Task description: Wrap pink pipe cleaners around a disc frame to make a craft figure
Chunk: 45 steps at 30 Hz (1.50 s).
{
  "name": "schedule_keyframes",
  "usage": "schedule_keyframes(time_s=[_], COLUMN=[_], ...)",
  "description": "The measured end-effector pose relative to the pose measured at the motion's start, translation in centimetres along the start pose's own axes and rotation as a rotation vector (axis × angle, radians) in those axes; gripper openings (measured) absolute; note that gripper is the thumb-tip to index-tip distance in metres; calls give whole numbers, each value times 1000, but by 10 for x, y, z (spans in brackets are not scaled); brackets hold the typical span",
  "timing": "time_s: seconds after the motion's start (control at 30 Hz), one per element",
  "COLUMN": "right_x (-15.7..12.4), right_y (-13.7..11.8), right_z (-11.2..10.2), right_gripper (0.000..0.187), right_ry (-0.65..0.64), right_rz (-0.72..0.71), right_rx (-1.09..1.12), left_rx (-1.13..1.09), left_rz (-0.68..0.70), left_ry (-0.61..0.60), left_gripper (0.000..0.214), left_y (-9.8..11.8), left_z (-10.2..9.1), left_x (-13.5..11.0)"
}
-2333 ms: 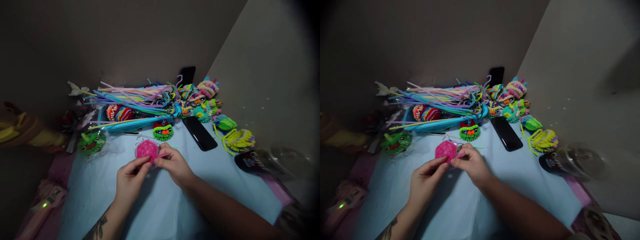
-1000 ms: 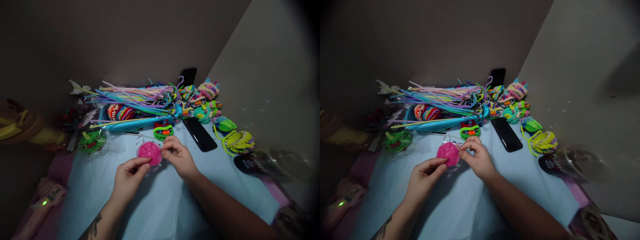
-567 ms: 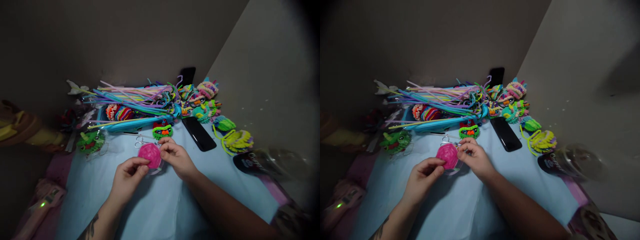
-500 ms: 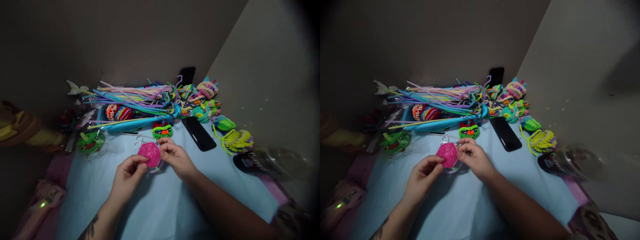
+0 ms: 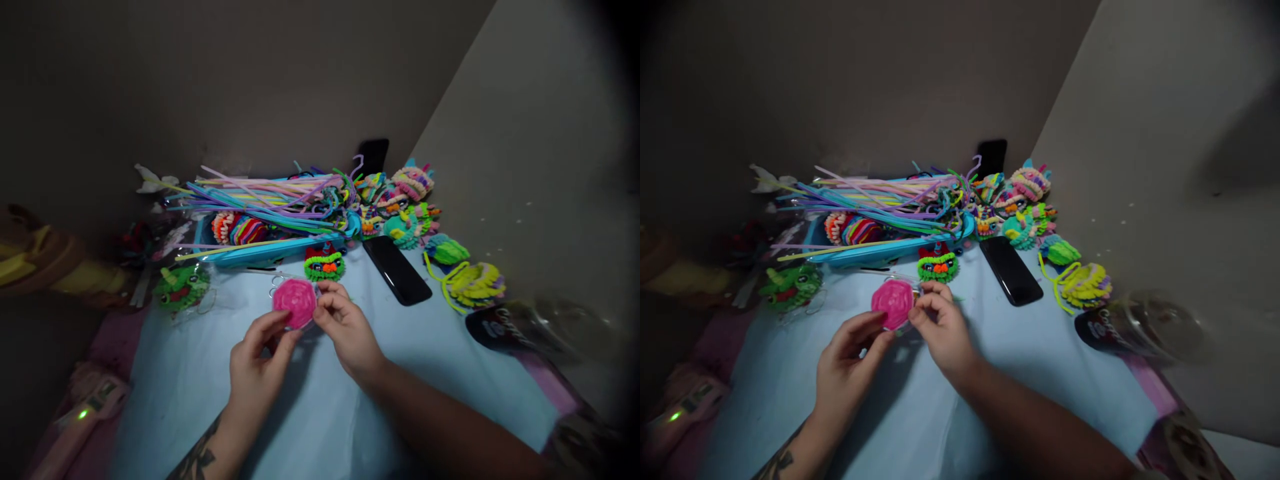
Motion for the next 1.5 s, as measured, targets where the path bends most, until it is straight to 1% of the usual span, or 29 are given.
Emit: schedule_keyframes(time_s=[0.1,0.17,0.33,0.47,0.53,0.57,0.63,0.7,0.8,0.83,0.9,1.03,1.17,1.27,1.37,1.43,1.5], right_x=[-3,-3,-4,-5,-7,-9,-16,-25,-36,-38,-40,-39,-39,-38,-33,-28,-23], right_y=[1,1,3,1,-4,-8,-19,-31,-41,-43,-43,-41,-40,-40,-39,-35,-30], right_z=[5,6,8,10,9,7,4,5,13,15,20,24,23,21,17,14,11], right_gripper=[22,22,22,17,16,19,29,37,51,55,61,66,64,59,51,44,37], right_ry=[-28,-41,-54,-74,-57,-30,26,50,-13,-37,-86,-135,-118,-96,-66,-54,-43], right_rz=[13,30,47,9,-59,-115,-263,-440,-649,-690,-727,-723,-698,-664,-583,-500,-394], right_rx=[13,22,40,0,-58,-100,-225,-383,-593,-636,-696,-746,-730,-668,-539,-436,-342], left_rx=[43,30,-17,-31,-59,-78,-109,-126,-136,-137,-127,-97,-68,-61,-61,-49,-25], left_rz=[-20,-59,-174,-230,-266,-283,-310,-331,-333,-325,-309,-284,-264,-248,-250,-246,-208], left_ry=[-20,-17,51,130,181,204,242,260,271,274,283,297,282,262,230,214,202], left_gripper=[21,21,20,23,26,27,29,30,31,31,31,30,29,28,24,22,19], left_y=[0,-1,-5,-8,-11,-12,-14,-16,-15,-14,-13,-12,-12,-12,-13,-12,-10], left_z=[-1,-2,-5,-7,-10,-12,-16,-17,-18,-18,-18,-20,-19,-18,-16,-15,-14], left_x=[0,1,1,2,3,4,5,6,6,6,5,3,2,1,1,1,1])
Point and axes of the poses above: each hand's wrist, its own x-axis towards the middle knuckle, its own z-axis out of the palm, y = z × x, the point moved 6 cm from there along x, towards the middle knuckle, and after that the axes turned 4 degrees about y, right-handed, at the moved point
